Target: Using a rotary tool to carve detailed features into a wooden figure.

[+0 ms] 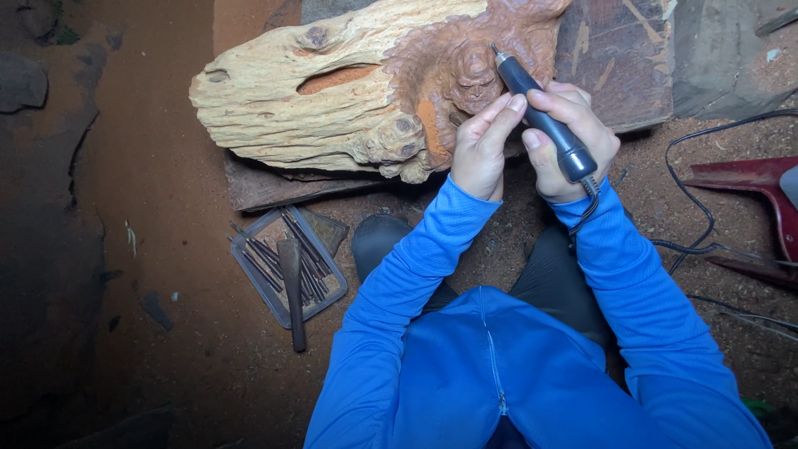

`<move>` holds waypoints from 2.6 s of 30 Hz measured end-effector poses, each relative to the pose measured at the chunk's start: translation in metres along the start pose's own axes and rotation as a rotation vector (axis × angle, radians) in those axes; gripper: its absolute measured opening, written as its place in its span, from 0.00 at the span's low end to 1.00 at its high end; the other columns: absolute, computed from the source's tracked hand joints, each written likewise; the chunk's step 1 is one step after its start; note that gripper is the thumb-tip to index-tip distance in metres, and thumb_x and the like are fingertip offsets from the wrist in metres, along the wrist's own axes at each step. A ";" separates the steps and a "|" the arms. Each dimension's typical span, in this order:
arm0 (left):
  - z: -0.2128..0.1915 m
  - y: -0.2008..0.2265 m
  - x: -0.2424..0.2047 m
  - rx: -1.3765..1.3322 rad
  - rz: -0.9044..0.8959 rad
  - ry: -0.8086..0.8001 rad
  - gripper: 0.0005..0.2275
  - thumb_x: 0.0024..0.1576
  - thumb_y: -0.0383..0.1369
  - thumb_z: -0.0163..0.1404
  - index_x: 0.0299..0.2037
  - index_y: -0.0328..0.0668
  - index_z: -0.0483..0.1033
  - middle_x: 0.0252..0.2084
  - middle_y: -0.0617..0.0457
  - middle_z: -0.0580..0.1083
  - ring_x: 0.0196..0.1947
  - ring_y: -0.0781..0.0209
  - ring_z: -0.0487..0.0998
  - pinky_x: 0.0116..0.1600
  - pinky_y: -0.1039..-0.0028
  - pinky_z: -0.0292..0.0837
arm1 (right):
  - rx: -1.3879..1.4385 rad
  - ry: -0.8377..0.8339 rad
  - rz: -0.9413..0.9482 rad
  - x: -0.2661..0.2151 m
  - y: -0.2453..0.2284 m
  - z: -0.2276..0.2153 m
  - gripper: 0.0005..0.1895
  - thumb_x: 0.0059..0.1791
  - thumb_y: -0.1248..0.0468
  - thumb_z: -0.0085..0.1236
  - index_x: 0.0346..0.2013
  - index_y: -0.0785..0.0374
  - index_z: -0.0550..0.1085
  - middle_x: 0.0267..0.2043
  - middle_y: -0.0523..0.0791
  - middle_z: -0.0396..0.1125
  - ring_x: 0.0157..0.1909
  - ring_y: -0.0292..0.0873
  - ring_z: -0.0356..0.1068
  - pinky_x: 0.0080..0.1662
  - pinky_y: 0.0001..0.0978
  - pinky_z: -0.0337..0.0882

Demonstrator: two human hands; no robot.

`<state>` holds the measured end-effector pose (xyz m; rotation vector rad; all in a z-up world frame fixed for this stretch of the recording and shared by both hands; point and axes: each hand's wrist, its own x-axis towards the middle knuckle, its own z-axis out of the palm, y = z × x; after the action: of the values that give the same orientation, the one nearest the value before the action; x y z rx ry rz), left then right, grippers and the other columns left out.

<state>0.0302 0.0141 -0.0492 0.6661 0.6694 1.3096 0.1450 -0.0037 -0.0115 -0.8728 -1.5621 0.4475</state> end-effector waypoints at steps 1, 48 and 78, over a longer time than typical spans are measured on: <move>0.005 -0.002 0.000 -0.008 0.006 0.002 0.12 0.66 0.27 0.50 0.55 0.24 0.76 0.49 0.46 0.78 0.50 0.63 0.76 0.59 0.79 0.68 | -0.002 -0.008 -0.005 0.000 0.003 0.002 0.20 0.50 0.68 0.56 0.54 0.77 0.71 0.46 0.62 0.70 0.52 0.58 0.69 0.66 0.52 0.67; 0.011 -0.018 0.007 0.088 0.084 0.186 0.09 0.61 0.32 0.58 0.46 0.36 0.83 0.36 0.48 0.79 0.42 0.65 0.78 0.52 0.71 0.77 | 0.051 0.181 -0.040 0.000 0.012 0.013 0.17 0.50 0.65 0.64 0.46 0.80 0.79 0.38 0.57 0.74 0.51 0.56 0.73 0.58 0.48 0.70; 0.011 -0.018 0.000 0.200 0.143 0.183 0.11 0.59 0.34 0.60 0.44 0.32 0.82 0.44 0.47 0.75 0.53 0.61 0.74 0.62 0.63 0.68 | 0.033 0.155 -0.032 -0.004 0.005 0.009 0.18 0.51 0.64 0.63 0.46 0.79 0.79 0.38 0.57 0.74 0.51 0.57 0.73 0.60 0.48 0.68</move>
<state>0.0505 0.0114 -0.0557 0.7734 0.9241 1.4595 0.1372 -0.0020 -0.0197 -0.8364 -1.4205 0.3727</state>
